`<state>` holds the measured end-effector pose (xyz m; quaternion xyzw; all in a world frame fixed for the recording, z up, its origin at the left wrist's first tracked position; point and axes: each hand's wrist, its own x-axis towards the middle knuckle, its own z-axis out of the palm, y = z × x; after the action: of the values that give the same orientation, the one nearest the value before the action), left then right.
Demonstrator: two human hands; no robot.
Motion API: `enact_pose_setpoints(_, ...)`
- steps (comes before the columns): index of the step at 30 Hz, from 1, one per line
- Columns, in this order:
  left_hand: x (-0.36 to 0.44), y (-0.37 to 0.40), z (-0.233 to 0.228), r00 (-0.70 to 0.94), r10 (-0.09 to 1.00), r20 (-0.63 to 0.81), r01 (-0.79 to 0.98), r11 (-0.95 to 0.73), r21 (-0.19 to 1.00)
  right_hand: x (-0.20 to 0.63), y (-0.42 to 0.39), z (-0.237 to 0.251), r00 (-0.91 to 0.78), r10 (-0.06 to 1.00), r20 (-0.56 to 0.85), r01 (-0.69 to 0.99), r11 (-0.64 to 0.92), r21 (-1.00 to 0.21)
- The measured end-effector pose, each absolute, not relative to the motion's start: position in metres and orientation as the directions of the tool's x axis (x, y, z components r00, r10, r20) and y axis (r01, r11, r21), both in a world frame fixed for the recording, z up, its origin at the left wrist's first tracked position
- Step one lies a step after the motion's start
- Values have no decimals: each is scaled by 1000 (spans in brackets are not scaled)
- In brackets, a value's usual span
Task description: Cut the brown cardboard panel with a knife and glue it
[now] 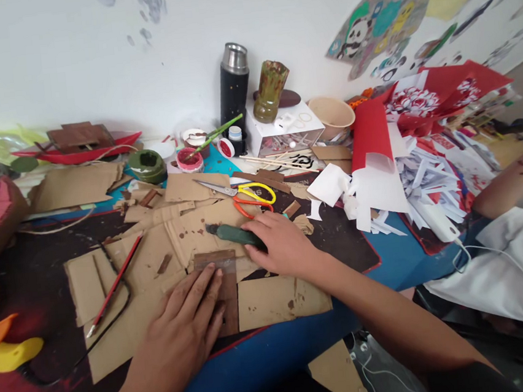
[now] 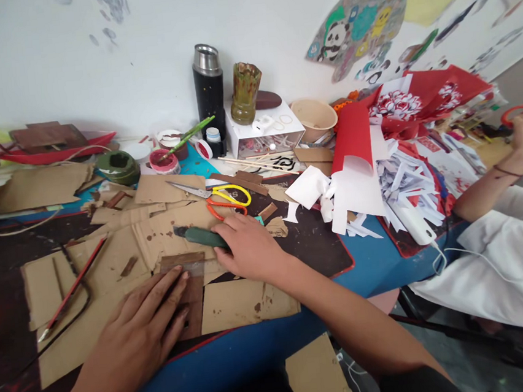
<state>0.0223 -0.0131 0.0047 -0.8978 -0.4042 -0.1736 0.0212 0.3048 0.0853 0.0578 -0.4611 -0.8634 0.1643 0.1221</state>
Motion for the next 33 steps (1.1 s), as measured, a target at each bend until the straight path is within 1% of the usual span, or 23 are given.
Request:
enact_pose_setpoints(4,23,-13,5,618,711,336,733,-675,80,306,84,56,-507,859,74,749,481,-455)
enact_pose_setpoints(13,23,-11,8,637,692,341,719,-692,61,307,85,53,-467,881,77,734,434,-523)
enact_pose_setpoints(18,23,-12,6,636,700,324,723,-687,65,306,84,60,-418,901,120,684,399,-610)
enact_pose_setpoints(21,22,-13,4,618,719,317,735,-672,92,305,84,68,-381,918,113,652,353,-671)
enact_pose_setpoints(24,21,-14,3,634,709,310,724,-685,86,304,85,75,-338,935,109,590,301,-749)
enact_pose_setpoints(26,21,-14,3,646,699,305,716,-694,74,303,85,78,-324,943,79,530,250,-810)
enact_pose_setpoints(28,22,-13,4,642,700,313,719,-691,70,303,84,80,-323,946,17,465,175,-868)
enact_pose_setpoints(30,23,-12,6,630,704,328,727,-683,70,303,82,81,-332,940,-71,410,77,-909)
enact_pose_setpoints(33,25,-11,9,627,699,343,729,-682,57,303,78,84,-378,894,-241,344,-106,-933)
